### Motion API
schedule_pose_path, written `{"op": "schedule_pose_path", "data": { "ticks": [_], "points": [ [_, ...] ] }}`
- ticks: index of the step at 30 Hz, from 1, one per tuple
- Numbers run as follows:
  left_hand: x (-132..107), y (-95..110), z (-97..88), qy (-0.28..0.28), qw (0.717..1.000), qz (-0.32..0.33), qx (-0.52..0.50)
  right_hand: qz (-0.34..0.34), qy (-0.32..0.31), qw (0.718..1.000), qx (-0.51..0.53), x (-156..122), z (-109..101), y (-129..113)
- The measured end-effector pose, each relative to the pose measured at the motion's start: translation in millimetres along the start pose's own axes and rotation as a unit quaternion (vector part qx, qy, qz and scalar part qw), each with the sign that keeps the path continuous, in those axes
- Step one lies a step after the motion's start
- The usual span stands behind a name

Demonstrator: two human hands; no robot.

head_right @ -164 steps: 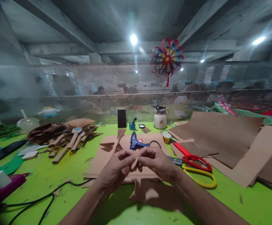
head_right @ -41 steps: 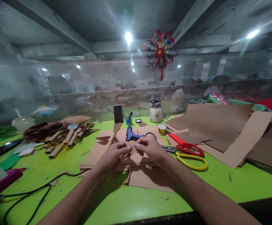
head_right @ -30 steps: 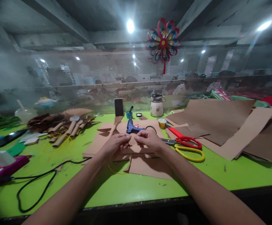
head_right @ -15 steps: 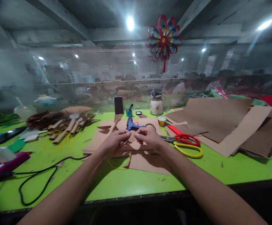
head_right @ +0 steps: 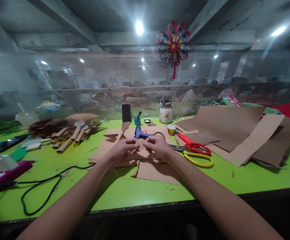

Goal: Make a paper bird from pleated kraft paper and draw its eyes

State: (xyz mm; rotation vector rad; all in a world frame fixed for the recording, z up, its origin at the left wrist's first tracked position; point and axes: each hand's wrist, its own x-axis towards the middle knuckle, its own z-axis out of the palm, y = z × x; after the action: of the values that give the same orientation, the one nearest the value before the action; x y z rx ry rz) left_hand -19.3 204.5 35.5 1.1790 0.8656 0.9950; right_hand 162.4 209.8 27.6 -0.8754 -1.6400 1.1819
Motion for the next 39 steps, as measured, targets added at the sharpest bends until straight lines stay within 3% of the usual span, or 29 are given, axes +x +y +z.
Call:
{"op": "schedule_pose_path", "data": {
  "ticks": [10,27,39],
  "points": [
    [0.4,0.5,0.9,0.002,1.0,0.014,0.01,0.007,-0.025,1.0,-0.008,-1.2,0.3,-4.1],
    [4.2,-6.8,-2.0,-0.007,1.0,-0.015,-0.011,0.008,0.01,1.0,-0.004,0.8,-1.5,-4.2],
    [6.8,-6.4,-4.1,-0.007,0.999,-0.001,-0.036,-0.006,-0.002,1.0,0.022,1.1,-3.0,-3.4]
  ]
}}
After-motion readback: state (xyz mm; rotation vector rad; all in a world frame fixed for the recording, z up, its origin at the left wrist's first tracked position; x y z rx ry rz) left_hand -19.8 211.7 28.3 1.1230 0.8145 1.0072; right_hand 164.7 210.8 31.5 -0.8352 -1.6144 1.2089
